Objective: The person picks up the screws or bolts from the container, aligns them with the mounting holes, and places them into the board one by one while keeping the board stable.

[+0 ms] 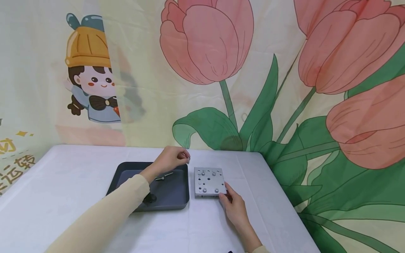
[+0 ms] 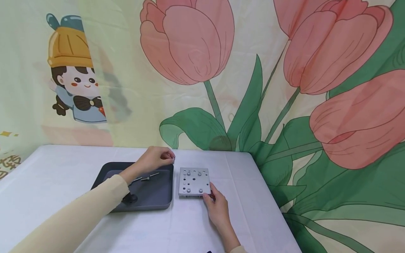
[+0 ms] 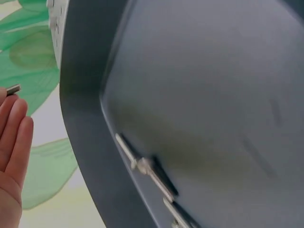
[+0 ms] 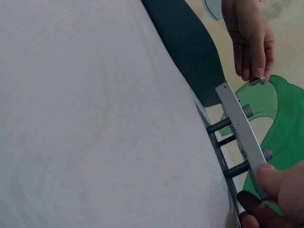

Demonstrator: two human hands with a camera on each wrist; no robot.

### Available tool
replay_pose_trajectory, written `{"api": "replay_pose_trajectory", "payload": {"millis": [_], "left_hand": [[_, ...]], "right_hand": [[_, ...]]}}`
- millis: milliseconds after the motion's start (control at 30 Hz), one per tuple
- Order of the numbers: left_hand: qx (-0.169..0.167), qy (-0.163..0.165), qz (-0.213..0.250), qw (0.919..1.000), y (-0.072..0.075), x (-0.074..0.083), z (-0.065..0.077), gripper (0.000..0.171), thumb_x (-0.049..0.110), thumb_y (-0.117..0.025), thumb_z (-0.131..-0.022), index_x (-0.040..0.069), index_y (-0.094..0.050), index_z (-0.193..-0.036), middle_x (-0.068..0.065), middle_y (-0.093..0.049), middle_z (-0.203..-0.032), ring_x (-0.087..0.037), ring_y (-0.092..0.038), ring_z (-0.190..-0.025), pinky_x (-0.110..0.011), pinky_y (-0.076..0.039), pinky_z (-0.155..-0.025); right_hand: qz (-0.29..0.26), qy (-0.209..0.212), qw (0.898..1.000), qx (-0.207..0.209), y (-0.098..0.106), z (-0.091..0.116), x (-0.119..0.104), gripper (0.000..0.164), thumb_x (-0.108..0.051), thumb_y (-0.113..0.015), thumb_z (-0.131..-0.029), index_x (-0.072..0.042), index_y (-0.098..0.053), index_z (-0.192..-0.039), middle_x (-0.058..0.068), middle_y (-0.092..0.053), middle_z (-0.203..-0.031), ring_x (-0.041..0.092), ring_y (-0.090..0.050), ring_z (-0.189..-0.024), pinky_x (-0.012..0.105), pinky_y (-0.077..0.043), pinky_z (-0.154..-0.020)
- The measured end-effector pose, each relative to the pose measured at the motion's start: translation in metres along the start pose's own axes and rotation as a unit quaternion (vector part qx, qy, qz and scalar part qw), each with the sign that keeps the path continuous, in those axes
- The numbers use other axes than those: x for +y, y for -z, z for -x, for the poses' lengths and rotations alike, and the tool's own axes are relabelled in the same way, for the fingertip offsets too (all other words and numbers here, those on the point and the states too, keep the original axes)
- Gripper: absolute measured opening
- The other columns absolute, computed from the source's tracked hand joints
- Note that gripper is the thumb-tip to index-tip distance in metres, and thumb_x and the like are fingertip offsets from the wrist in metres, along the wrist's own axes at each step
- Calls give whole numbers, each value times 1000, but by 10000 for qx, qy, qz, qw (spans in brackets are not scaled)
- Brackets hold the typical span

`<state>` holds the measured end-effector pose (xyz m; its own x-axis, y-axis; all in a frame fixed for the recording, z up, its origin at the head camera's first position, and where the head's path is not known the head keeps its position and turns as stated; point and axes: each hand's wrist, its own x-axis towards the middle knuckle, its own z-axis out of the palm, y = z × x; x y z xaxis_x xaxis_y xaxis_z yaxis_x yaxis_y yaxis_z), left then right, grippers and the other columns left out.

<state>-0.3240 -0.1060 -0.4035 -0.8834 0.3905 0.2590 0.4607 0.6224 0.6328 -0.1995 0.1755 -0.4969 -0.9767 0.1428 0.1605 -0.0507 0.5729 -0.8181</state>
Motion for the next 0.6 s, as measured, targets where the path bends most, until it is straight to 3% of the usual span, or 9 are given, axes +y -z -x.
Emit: {"api": "replay_pose_trajectory", "payload": {"millis": [233, 600], "left_hand": [[157, 14, 255, 9995, -18, 14, -9, 9, 16, -79, -97, 17, -80, -106, 8, -78, -92, -8, -72, -89, -35, -59, -83], [20, -19, 538, 9985, -42, 33, -23, 10, 15, -79, -98, 16, -80, -107, 8, -78, -94, -6, -72, -90, -34, -59, -87]], "right_hand": [[35, 14, 10000, 20, 0, 0, 0, 55, -17, -67, -106, -5, -51, -157, 17, -69, -137, 24, -67, -114, 42, -55, -102], [8, 4, 10000, 7, 1, 0, -1, 55, -18, -68, -106, -5, -51, -157, 17, -68, -138, 21, -66, -109, 40, -57, -100]]}}
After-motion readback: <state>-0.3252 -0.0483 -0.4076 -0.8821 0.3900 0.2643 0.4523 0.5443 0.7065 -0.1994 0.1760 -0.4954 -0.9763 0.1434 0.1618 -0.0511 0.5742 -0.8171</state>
